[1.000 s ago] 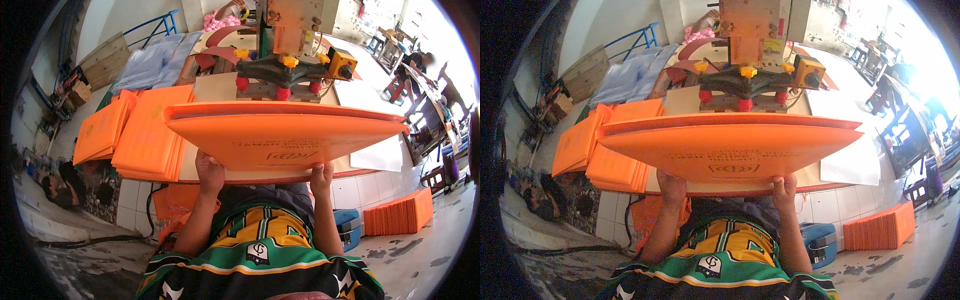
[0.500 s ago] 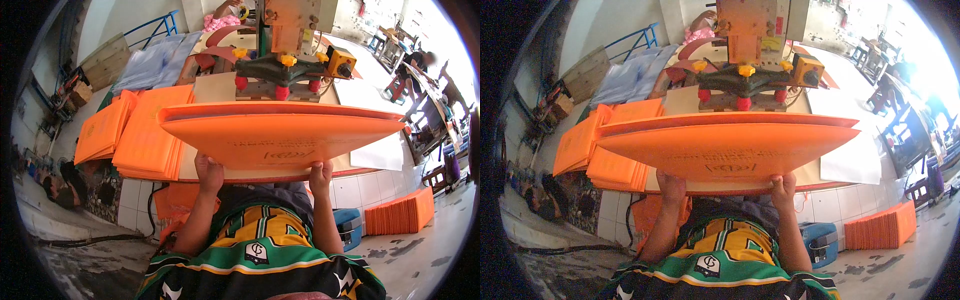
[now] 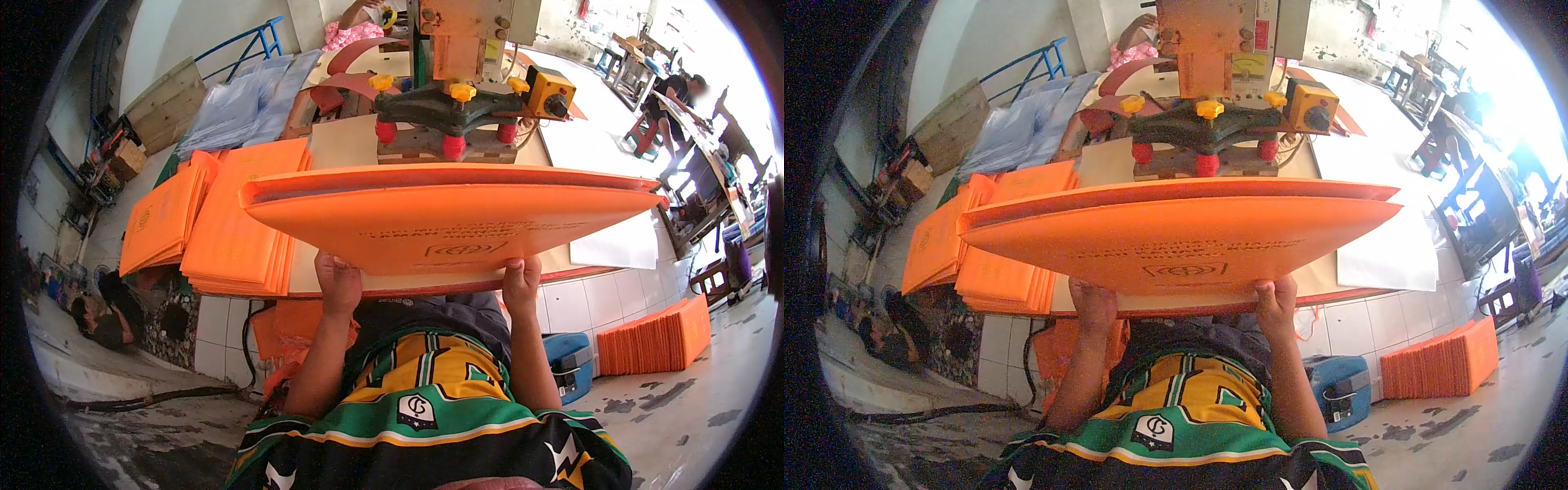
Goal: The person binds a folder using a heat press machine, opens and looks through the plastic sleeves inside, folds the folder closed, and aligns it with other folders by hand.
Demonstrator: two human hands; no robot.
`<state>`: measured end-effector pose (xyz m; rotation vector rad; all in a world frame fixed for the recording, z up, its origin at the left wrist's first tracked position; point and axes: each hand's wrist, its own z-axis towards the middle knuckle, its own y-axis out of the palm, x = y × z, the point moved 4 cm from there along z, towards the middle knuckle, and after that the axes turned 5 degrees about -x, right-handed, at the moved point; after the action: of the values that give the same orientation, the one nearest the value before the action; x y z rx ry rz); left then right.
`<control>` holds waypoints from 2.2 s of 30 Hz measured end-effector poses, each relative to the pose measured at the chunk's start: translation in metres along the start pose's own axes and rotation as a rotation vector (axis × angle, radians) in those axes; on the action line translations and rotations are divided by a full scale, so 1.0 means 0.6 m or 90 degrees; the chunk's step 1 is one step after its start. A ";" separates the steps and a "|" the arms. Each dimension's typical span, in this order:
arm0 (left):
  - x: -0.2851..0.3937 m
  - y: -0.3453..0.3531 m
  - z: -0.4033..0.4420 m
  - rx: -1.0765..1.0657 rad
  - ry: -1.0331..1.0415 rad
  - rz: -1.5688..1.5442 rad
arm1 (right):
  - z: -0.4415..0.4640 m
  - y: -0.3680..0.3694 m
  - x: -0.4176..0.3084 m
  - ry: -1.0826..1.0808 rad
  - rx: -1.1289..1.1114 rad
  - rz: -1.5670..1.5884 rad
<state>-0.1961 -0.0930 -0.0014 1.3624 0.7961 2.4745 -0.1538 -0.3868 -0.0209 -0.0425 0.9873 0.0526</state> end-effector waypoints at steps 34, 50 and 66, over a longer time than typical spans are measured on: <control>-0.055 -0.066 -0.020 -0.112 -0.054 0.002 | 0.004 0.001 -0.001 -0.008 0.012 0.010; -0.014 -0.002 0.006 -0.095 -0.008 0.090 | 0.013 0.007 -0.015 0.053 -0.023 -0.001; -0.023 -0.012 0.000 -0.179 -0.038 0.097 | 0.026 0.020 -0.033 0.054 -0.015 -0.013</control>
<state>-0.1888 -0.0930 -0.0153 1.4292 0.3245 2.5251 -0.1527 -0.3742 0.0040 -0.0766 1.0715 0.0438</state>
